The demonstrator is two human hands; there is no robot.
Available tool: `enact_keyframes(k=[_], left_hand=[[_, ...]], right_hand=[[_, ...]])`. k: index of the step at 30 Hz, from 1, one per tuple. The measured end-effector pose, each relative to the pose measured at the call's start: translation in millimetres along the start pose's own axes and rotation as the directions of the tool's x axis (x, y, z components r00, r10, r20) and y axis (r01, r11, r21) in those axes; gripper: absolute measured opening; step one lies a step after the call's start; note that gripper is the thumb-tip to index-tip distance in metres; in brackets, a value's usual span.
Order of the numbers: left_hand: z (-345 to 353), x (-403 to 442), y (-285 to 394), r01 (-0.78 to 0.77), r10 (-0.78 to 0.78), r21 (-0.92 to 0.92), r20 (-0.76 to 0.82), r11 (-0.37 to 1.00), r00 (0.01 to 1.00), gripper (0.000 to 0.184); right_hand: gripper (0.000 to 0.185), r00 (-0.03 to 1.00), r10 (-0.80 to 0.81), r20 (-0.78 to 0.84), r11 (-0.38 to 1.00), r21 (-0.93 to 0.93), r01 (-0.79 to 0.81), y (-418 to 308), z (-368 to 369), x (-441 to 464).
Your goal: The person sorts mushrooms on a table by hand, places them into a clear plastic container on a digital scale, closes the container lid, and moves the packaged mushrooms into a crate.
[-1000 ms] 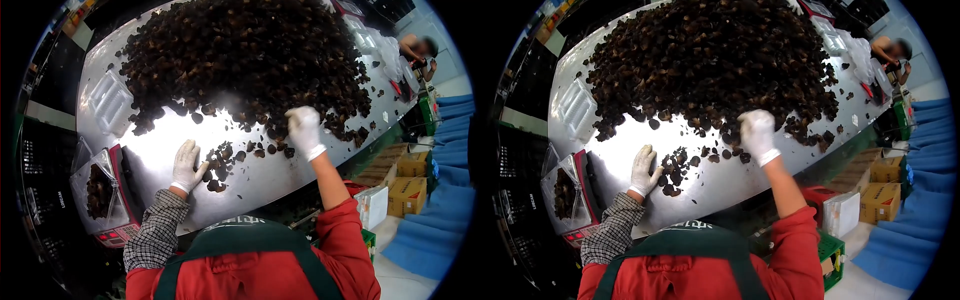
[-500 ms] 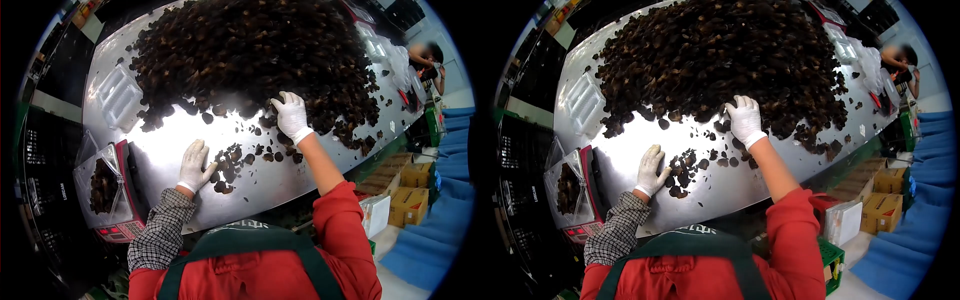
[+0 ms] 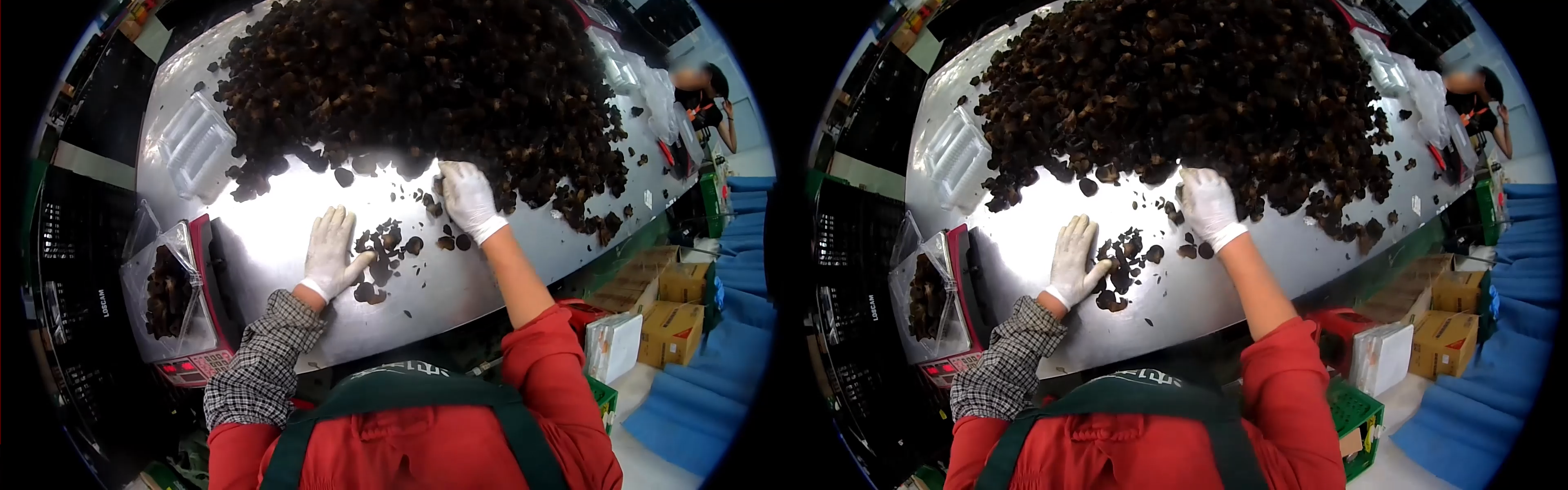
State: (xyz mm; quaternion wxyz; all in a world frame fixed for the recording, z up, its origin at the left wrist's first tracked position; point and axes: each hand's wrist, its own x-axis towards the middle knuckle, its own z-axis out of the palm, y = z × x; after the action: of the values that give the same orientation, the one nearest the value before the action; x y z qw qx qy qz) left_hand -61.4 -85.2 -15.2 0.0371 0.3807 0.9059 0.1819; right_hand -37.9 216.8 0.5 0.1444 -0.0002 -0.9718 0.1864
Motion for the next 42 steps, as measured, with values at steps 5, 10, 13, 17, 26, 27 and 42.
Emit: enact_keyframes(k=[5,10,13,17,26,27,42], left_hand=[[4.5,36.4,35.8,-0.094,0.102,-0.056,0.177,0.994,0.979,0.089],[8.5,54.4,35.6,-0.163,0.206,-0.374,0.080,0.913,0.975,0.088],[12.7,76.2,29.8,-0.179,0.197,-0.248,0.048,0.952,0.979,0.091],[16.6,94.5,50.8,-0.224,0.244,-0.148,0.132,0.963,0.961,0.093],[0.2,69.0,99.0,-0.309,0.472,-0.638,0.097,0.706,0.876,0.078],[-8.0,65.7,88.1,-0.296,0.415,-0.601,0.066,0.743,0.908,0.075],[15.7,-43.8,85.1,-0.032,0.032,0.004,0.004,0.999,0.999,0.121]], right_hand=[[0.020,0.998,-0.056,0.004,0.945,-0.324,0.054,45.9,-24.1,-10.6],[0.023,0.922,-0.207,-0.326,0.967,-0.211,0.142,15.6,-59.3,4.4],[0.021,0.977,-0.194,-0.093,0.975,0.096,0.202,-27.1,-35.8,-16.2],[0.033,0.983,-0.182,-0.006,0.981,-0.062,0.181,-18.4,-0.8,-33.8],[0.035,0.999,-0.020,0.029,0.987,0.160,0.016,5.9,-53.0,-55.3],[0.032,0.998,-0.038,0.042,0.992,0.122,0.033,-2.4,-55.7,-63.6],[0.042,0.991,-0.093,-0.094,0.995,0.018,0.095,7.5,-53.2,-80.8]])
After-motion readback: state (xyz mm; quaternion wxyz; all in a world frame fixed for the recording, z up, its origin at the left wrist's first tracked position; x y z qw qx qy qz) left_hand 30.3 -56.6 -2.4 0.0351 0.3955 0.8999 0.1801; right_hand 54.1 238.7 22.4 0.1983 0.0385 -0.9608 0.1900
